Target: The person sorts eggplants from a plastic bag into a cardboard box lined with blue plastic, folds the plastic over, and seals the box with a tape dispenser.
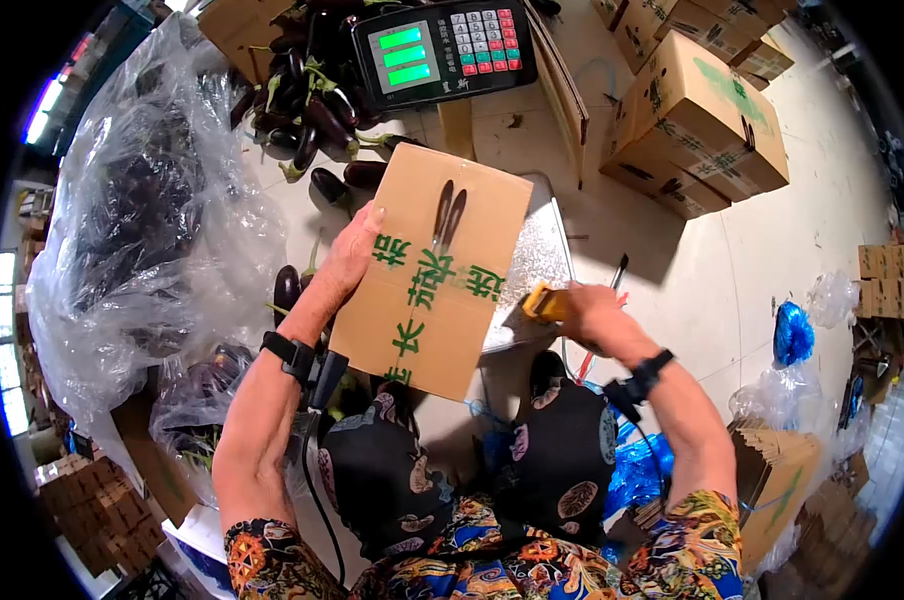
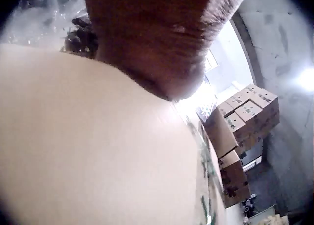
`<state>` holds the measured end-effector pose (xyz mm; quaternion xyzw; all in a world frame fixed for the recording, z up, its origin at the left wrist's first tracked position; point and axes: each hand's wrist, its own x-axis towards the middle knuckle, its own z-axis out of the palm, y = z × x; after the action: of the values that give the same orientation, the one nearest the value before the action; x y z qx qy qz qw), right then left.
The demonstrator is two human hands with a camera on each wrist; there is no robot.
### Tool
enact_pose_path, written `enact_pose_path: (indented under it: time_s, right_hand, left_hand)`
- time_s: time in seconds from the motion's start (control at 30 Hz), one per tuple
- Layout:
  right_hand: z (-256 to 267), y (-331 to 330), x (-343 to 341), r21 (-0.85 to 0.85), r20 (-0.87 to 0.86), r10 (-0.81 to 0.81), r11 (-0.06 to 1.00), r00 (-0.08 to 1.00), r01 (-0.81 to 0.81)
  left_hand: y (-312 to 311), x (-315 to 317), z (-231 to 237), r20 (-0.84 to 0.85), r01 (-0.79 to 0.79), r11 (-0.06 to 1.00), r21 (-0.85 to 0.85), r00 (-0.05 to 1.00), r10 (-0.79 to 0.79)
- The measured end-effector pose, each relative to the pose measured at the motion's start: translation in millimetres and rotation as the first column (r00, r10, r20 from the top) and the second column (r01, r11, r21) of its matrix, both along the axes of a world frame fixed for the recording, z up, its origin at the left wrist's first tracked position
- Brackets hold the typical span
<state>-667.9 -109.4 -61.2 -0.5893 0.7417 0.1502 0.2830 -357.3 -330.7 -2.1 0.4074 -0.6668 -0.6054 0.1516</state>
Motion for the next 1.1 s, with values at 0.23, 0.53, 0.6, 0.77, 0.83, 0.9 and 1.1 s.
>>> enact_pose_path:
  time_s: [0.23, 0.53, 0.6, 0.77, 0.83, 0.9, 1.1]
  right_hand:
    - [107.7, 49.3, -95.2, 0.064, 0.779, -0.548, 0.552, 0.303, 0.831]
    - [139.6, 21.8, -81.1, 0.087, 0.899, -0.406, 0.536, 0.166, 0.840]
    - [102.5, 17.1, -83.0, 0.107, 0.899, -0.407, 0.564, 0.163, 0.819]
    - [89.6, 5.4, -40.1, 0.321, 0.858, -0.512, 0.474, -0.041, 0.820]
    - [89.3, 4.1, -30.3, 0.333, 0.856, -0.515, 0.481, -0.046, 0.811]
    - [97.9, -2.0, -15.3, 0.334, 0.864, -0.503, 0.508, -0.041, 0.794]
    - [93.3, -11.4, -15.4, 0.331, 0.869, -0.494, 0.602, 0.014, 0.727]
  left_hand:
    - [69.4, -69.9, -3.0, 0.249, 0.319, 0.785, -0.531, 0.944, -0.216]
    - [102.6, -98.8, -33.4, 0.391, 0.554, 0.353, -0.754, 0.810, -0.438]
    - [87.3, -79.6, -35.6, 0.265, 0.445, 0.549, -0.707, 0.887, -0.378]
    - [49.2, 32.8, -146.5, 0.088, -0.073, 0.912, 0.404, 0.995, 0.041]
    - [80.0, 70.3, -172.7, 0.026, -0.079, 0.618, 0.782, 0.995, 0.093]
    - [116.4, 75.2, -161.1, -0.065, -0.026, 0.614, 0.789, 0.990, 0.125]
    - [89.5, 84.8, -194.9, 0.071, -0.151, 0.597, 0.788, 0.985, 0.156]
